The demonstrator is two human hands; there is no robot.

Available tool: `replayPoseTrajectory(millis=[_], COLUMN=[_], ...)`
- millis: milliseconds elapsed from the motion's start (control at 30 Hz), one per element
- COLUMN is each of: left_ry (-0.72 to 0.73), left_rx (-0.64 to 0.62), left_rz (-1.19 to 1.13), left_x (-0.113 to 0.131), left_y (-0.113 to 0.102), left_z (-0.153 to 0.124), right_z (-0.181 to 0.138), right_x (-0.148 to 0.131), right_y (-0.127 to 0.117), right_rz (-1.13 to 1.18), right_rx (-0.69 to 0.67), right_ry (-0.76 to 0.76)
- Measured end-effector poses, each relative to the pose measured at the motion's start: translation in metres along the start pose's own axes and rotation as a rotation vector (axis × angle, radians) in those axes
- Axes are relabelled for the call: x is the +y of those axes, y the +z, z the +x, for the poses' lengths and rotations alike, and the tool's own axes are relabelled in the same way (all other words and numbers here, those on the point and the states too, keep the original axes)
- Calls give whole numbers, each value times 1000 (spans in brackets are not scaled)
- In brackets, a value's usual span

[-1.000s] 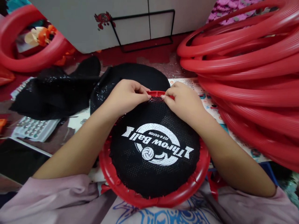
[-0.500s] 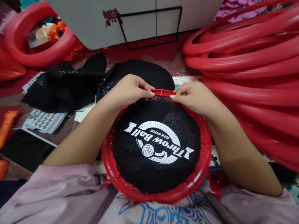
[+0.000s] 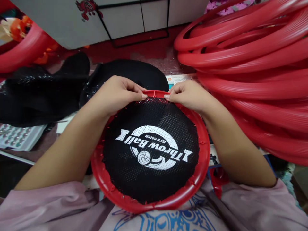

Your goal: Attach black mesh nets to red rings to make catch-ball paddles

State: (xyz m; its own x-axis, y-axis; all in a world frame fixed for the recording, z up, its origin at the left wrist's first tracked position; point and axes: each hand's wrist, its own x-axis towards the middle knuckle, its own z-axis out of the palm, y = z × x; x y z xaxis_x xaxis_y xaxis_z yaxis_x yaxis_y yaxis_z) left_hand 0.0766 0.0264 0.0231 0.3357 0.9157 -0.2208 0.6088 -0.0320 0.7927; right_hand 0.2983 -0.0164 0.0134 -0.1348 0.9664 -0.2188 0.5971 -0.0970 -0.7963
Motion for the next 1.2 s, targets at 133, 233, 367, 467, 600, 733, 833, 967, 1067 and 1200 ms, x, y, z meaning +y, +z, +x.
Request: replayPoseTrajectory(millis=[133, 233, 367, 467, 600, 733, 833, 967, 1067, 1200], left_ry=[-12, -16, 18, 36, 52, 27, -22, 191, 413, 497], left_rx=[12, 14, -2, -5, 37, 86, 15, 66, 32, -224], left_rz=[-5, -11, 23, 51, 134, 348, 571, 749, 632, 565], left_x=[-1, -1, -2, 0, 4, 7, 11, 27, 39, 39], left_y=[1, 1, 0, -1, -3, -15, -26, -26, -9, 13], left_z=[0, 1, 0, -2, -7, -10, -16, -26, -22, -2], right_z=[2, 4, 6, 4, -12, -34, -42, -42, -41, -41], right_x=[1, 0, 0, 0, -11, -27, -28, -16, -10, -12], right_y=[1, 1, 2, 2, -12, -29, -28, -14, -6, -1], right_rz=[-1, -38, -61, -81, -143, -338, -481, -506, -452, -448], right_rx=[-1, 18, 12, 15, 145, 159, 81, 1, 19, 77], right_ry=[3, -17, -1, -11, -64, -11, 6, -57, -113, -171])
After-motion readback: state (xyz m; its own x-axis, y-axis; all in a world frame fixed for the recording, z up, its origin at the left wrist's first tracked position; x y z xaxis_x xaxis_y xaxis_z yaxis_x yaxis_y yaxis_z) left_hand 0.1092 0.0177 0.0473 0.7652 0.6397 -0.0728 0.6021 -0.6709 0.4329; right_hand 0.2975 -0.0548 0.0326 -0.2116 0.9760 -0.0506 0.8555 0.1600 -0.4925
